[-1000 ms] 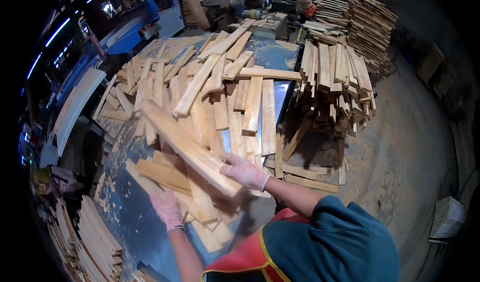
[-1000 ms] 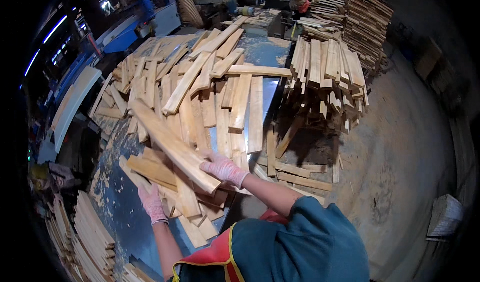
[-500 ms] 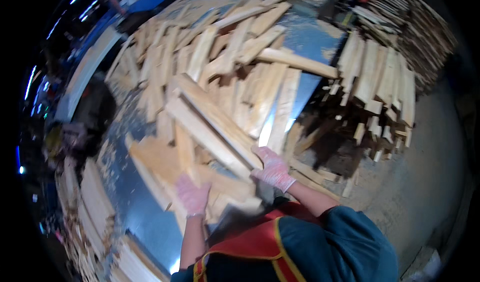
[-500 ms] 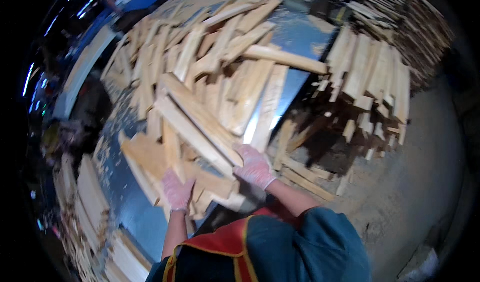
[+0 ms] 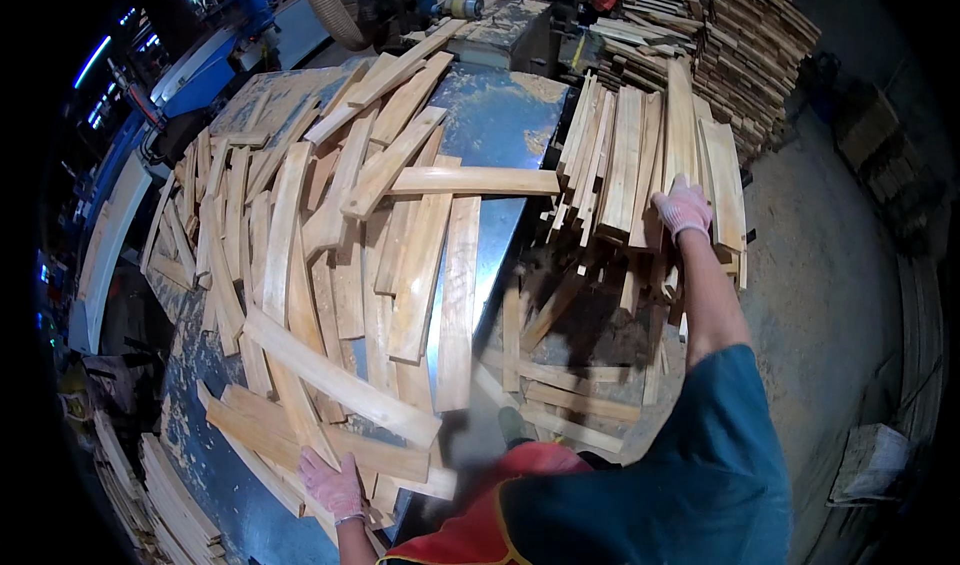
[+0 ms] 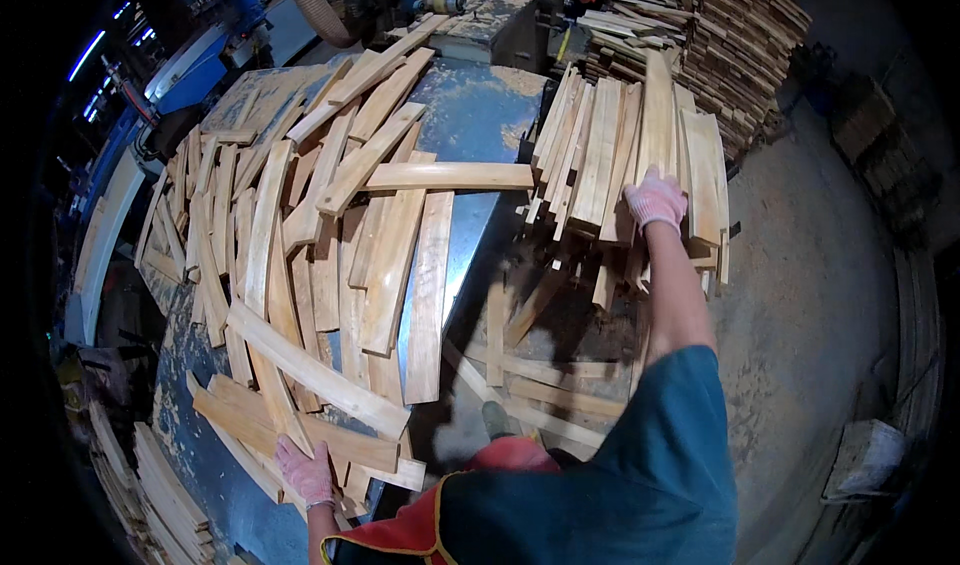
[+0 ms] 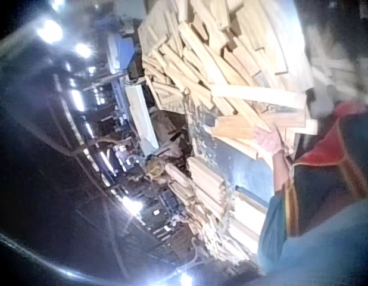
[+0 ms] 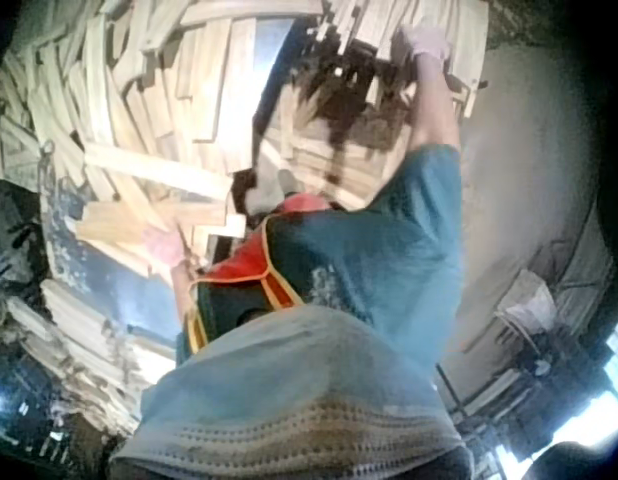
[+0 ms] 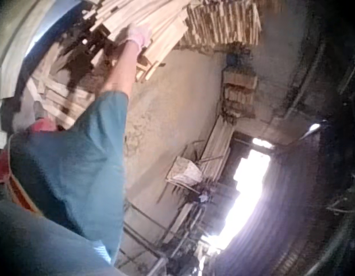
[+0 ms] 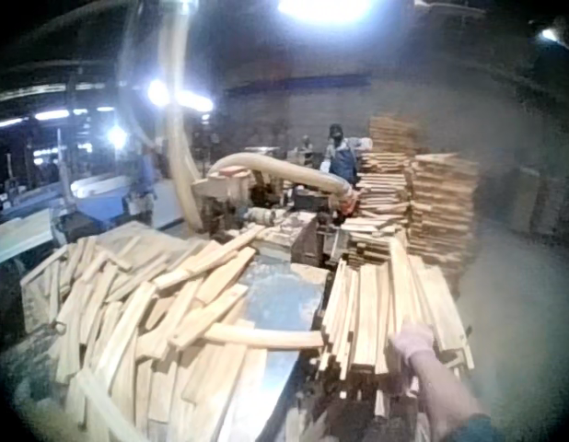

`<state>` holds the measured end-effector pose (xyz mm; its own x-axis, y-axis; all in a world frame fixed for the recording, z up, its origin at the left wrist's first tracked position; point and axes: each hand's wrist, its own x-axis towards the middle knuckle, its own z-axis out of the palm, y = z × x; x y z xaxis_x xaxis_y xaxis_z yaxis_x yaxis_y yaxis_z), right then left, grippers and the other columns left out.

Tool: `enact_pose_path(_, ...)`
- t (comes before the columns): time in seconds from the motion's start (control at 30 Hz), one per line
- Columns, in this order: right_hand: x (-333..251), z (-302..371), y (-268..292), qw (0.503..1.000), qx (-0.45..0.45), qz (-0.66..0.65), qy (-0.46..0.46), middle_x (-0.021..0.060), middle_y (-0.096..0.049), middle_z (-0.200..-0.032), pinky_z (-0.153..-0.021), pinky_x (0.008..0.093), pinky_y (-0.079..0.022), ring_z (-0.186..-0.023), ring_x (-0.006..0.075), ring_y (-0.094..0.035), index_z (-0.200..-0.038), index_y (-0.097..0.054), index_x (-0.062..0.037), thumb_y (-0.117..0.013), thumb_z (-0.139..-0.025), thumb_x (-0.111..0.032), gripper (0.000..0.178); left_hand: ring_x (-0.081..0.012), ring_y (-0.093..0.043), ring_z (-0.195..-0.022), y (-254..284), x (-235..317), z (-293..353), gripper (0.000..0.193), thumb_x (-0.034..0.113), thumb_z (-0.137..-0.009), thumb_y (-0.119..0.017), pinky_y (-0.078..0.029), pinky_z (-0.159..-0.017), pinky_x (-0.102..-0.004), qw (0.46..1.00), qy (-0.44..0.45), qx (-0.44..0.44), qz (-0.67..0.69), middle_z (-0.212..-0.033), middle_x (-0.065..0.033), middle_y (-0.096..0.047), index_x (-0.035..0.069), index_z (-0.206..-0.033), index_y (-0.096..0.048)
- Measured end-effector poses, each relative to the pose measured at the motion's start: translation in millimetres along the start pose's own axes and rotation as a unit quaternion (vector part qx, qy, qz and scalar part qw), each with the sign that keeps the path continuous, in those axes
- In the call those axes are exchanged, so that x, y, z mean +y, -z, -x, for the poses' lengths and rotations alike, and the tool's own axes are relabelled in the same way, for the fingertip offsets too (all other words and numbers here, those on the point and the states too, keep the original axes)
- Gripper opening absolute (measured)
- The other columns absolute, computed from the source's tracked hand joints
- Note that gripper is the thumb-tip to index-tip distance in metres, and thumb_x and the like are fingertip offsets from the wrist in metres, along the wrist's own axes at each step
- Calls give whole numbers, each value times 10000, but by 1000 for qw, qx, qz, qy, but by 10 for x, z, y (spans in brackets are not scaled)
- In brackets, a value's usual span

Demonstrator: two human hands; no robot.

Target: The person gathers scattered wooden planks from a metal table and arranges them into neat stacks. They repeatedly pick up handfuls of wood, align the pieces, and place them into organized piles on the work surface.

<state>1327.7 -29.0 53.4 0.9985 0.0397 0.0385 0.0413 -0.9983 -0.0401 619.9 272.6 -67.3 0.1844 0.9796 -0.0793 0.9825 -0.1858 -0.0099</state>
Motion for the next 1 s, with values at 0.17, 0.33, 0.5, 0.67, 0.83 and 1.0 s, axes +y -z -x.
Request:
enact_pose_path(0.17, -659, 546, 59, 979, 77, 13, 190, 176, -662, -1364, -1102, 459, -476, -1288, 362, -617, -1414, -599, -114, -677, -915, -478, 622, -435, -505, -1362, 293, -110, 12, 881, 365, -771, -795, -397, -1173, -487, 998, -1, -6, 64, -1473, -279, -545, -34, -1490, -480)
enact_pose_path(0.33, -1418, 2482, 1056, 761, -175, -518, 349, 158, -569, -1500, -1123, 388, -470, -1405, 253, -529, -1587, -441, -68, -748, -937, -225, 735, -418, -603, -1222, 652, -876, 514, 774, 331, -772, -775, -472, -1088, -484, 998, -13, -19, 56, -1316, -241, -645, 24, -1446, -551)
enact_pose_path(0.5, -1318, 4171, 2366, 470, -18, -512, 719, 184, -503, -1556, -1189, 457, -415, -1439, 320, -497, -1614, -371, -51, -702, -950, -214, 760, -277, -674, -1189, 561, -2056, 1585, 844, 333, -789, -842, -534, -1050, -366, 867, 59, -86, 487, -1361, -192, -661, -56, -1462, -513)
enact_pose_path(0.67, -1676, 5464, 2644, 348, -46, -497, 793, 183, -491, -1567, -1194, 456, -409, -1442, 319, -492, -1617, -363, -49, -716, -939, -228, 785, -200, -693, -1003, 587, -2745, 2801, 607, 279, -897, -776, -588, -892, -359, 492, 152, -186, 837, -1160, -116, -698, 18, -1395, -547)
enact_pose_path(0.83, -2182, 6324, 2951, 314, -51, -497, 807, 181, -480, -1578, -1198, 456, -403, -1446, 317, -487, -1620, -355, -46, -730, -928, -243, 811, -150, -659, -905, 42, -3497, 3197, 290, 183, -958, -689, -572, -775, -336, 621, 162, -42, 766, -1020, -53, -684, 35, -1197, -617)
enact_pose_path(1.0, -2319, 6762, 4133, 372, 10, -495, 785, 179, -468, -1589, -1202, 455, -398, -1449, 316, -482, -1622, -347, -44, -745, -916, -257, 838, -293, -729, -816, -479, -4282, 3023, 388, 163, -802, -748, -585, -792, -498, 916, 258, 92, 293, -885, -105, -721, 84, -1175, -678)
